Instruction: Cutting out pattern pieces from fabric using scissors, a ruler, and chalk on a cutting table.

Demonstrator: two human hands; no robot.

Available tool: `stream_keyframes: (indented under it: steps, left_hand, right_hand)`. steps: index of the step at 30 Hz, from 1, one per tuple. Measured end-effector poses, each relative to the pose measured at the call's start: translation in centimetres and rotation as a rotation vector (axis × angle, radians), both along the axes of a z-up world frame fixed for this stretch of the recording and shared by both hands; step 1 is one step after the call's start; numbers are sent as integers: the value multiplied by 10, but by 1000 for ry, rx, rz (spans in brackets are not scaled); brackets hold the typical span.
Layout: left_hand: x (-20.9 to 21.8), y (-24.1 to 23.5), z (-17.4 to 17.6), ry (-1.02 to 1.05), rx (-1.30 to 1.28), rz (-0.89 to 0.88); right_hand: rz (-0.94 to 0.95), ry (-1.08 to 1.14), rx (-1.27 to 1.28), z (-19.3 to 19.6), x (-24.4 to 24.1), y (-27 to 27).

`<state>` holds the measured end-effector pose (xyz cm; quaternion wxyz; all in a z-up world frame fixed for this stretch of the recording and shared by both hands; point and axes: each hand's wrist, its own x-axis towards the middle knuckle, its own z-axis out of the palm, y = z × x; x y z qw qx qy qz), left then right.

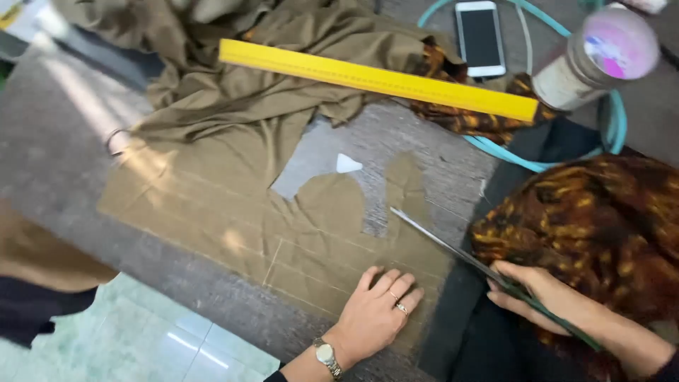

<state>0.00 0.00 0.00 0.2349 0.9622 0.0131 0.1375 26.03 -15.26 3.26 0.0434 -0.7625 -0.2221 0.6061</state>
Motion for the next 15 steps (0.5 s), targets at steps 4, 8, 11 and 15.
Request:
stream_keyframes:
  steps: [4, 8, 11, 15]
  left_hand:
    - [-2, 1, 6, -36, -20, 10]
    - [-3, 3, 7, -41, -6, 8]
    - [-5, -5, 7, -78, -17, 16]
    - [-8, -9, 6, -71, 9, -1]
  right_hand:
    - [192, 11, -199, 26, 9, 13]
    - [258, 29, -344, 8, 33, -12]
    - [308, 18, -492, 28, 38, -22]
    - [616, 182, -258, 64, 65, -73]
